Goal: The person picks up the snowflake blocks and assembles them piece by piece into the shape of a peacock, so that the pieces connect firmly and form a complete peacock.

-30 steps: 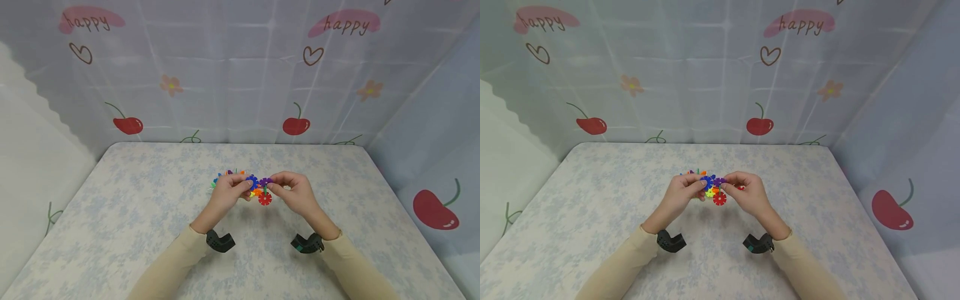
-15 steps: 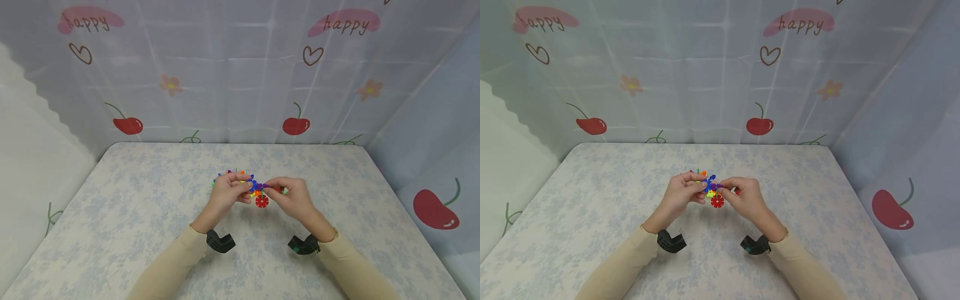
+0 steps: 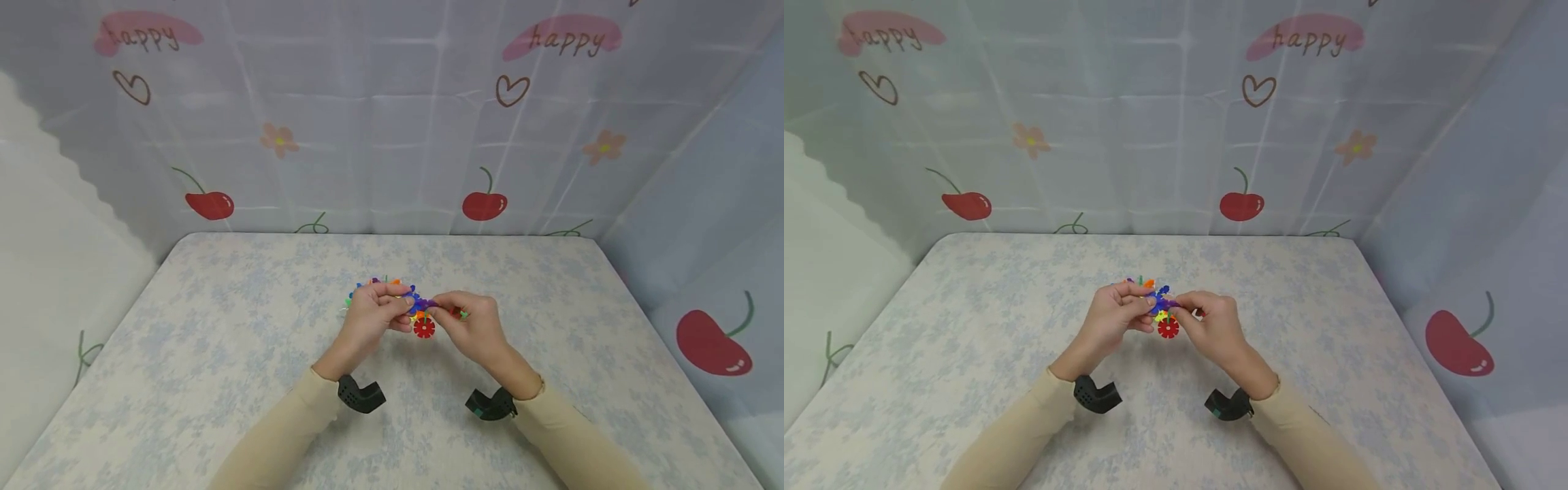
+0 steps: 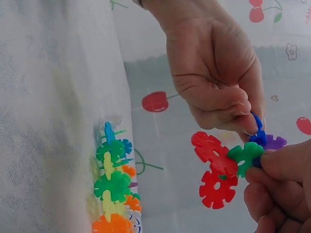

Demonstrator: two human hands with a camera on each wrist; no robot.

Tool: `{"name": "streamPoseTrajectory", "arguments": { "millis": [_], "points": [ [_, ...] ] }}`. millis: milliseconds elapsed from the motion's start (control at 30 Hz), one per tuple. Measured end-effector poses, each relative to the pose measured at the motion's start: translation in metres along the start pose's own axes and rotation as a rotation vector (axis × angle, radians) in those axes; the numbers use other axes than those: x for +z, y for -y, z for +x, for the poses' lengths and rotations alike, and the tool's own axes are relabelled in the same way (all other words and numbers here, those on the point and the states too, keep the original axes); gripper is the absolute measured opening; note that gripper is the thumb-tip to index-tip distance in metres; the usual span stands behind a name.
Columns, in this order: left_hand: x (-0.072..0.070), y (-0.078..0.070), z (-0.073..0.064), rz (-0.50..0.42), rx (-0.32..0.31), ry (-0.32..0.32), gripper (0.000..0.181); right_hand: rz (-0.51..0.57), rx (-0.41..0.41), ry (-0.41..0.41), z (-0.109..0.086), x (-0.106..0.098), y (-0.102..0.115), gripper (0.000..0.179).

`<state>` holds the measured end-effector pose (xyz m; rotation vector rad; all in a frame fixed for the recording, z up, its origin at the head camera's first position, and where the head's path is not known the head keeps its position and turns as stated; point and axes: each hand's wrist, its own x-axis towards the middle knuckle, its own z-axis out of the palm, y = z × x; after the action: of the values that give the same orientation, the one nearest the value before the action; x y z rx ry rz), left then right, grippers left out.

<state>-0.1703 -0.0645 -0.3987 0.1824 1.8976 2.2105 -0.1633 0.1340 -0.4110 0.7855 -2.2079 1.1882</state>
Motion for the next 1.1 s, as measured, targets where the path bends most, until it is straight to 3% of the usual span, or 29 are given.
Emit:
{"name": "streamPoseTrajectory", "arguments": {
  "millis": [100, 233, 367, 533, 600, 667, 767, 833, 1100],
  "points": [
    [-0.004, -0.010, 0.000, 0.176, 0.098, -0.023, 0.028, 0.015, 0.058, -0.011, 0.003, -0.003, 0.005, 0.008],
    [-0.021, -0.011, 0.005, 0.384, 0.210, -0.149, 0.026, -0.014, 0.149, -0.050, 0.006, -0.005, 0.006, 0.008],
    [-0.036, -0.003, 0.013, 0.496, 0.234, -0.246, 0.022, -0.032, 0.244, -0.089, 0.006, -0.011, 0.003, 0.008],
    [-0.047, 0.006, 0.019, 0.711, 0.245, -0.281, 0.025, -0.013, 0.281, -0.084, 0.006, -0.016, -0.001, 0.009],
    [-0.055, 0.010, 0.023, 0.784, 0.208, -0.295, 0.032, -0.009, 0.283, -0.081, 0.006, -0.017, -0.003, 0.009],
    [-0.065, 0.015, 0.027, 0.835, 0.115, -0.293, 0.042, -0.006, 0.285, -0.070, 0.007, -0.016, -0.006, 0.008],
    [-0.079, 0.025, 0.034, 0.865, -0.073, -0.223, 0.056, -0.006, 0.307, -0.039, 0.006, -0.014, -0.009, 0.006],
    [-0.084, 0.030, 0.037, 0.844, -0.164, -0.175, 0.060, -0.004, 0.325, -0.014, 0.006, -0.013, -0.009, 0.006],
    [-0.087, 0.030, 0.041, 0.785, -0.258, -0.106, 0.056, 0.016, 0.404, 0.101, 0.002, -0.001, -0.012, 0.007]
  ]
}}
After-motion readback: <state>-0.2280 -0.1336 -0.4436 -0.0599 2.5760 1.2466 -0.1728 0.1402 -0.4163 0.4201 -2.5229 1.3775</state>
